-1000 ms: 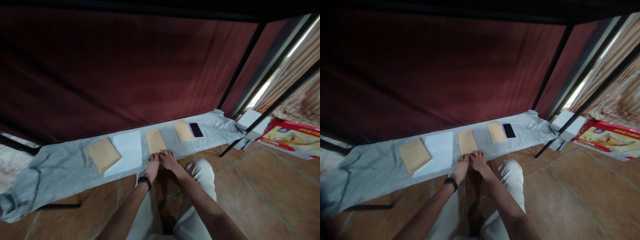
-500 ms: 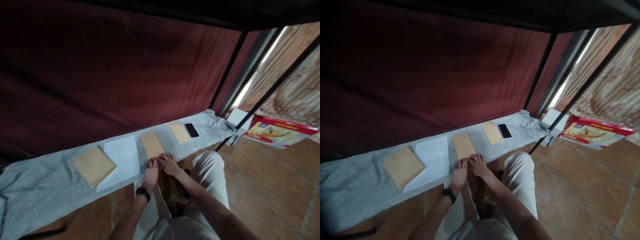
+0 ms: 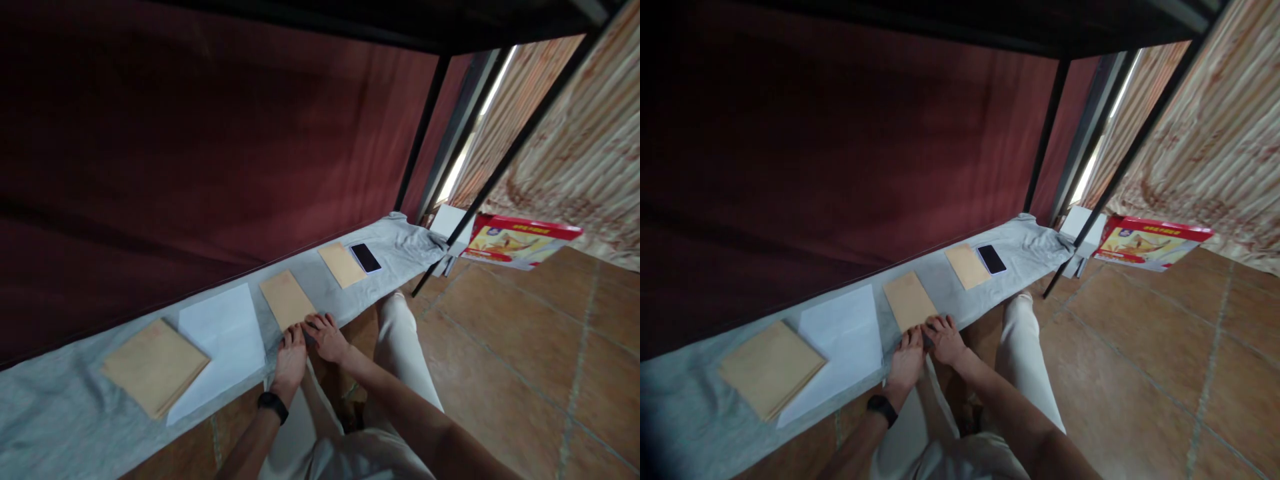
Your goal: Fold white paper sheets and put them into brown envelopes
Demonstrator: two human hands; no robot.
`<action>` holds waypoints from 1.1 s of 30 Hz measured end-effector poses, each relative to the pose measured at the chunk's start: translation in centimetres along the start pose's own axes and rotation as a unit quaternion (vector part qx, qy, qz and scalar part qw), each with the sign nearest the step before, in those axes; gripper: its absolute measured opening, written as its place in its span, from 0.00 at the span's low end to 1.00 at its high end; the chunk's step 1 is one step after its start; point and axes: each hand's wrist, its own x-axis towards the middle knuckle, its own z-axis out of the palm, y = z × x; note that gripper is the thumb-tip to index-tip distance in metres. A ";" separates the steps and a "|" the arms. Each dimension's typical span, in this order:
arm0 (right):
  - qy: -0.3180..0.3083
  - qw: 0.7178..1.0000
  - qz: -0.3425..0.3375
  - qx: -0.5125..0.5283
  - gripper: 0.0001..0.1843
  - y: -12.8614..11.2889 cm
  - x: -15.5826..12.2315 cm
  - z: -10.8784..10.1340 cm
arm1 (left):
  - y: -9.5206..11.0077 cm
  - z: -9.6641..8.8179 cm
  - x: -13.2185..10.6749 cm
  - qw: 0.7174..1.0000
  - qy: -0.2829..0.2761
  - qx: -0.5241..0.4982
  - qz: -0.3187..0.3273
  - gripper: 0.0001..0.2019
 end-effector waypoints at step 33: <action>0.083 0.995 -0.064 -0.009 0.28 1.0 1.1 1.1 | 0.6 0.8 -0.3 0.997 0.056 0.037 -0.031 0.26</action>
